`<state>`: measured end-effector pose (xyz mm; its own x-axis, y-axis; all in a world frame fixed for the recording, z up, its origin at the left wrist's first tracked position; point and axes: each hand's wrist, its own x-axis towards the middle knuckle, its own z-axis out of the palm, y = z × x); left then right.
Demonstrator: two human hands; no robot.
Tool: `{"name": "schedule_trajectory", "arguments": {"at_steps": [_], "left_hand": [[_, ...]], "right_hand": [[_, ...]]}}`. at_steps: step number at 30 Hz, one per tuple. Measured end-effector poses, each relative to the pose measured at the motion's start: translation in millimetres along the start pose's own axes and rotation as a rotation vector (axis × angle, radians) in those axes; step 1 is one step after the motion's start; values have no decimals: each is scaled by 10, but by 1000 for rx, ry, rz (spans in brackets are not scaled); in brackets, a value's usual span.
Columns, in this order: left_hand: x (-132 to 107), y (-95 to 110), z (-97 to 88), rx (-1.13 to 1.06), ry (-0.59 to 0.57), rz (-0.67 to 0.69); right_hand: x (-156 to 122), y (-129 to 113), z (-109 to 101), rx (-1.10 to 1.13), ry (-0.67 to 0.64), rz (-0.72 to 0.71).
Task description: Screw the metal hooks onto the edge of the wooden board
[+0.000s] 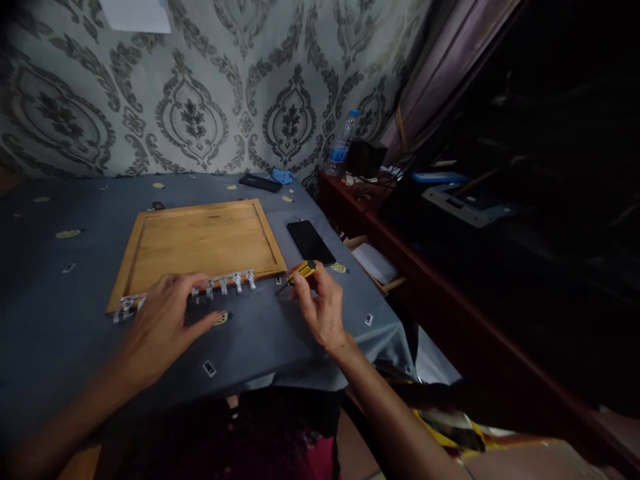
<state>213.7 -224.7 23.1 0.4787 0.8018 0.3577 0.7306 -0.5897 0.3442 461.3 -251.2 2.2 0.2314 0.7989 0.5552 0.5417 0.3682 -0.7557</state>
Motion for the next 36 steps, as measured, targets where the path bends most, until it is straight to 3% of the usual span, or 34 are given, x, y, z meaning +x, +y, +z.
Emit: {"name": "schedule_trajectory", "arguments": {"at_steps": [6,10,15,27,36], "left_hand": [[463,97,274,25,-144,70],[594,116,378,51,-178,87],[628,112,422,50,-179,93],[657,149,461,75,-160,79],[661,123,510,83,-157,61]], "right_hand": [[199,23,24,8,-83,-12],[276,49,78,90,-35,15],[419,-34,203,220,25,8],[565,15,346,281,-111,4],[569,81,368,243,-120,0]]}}
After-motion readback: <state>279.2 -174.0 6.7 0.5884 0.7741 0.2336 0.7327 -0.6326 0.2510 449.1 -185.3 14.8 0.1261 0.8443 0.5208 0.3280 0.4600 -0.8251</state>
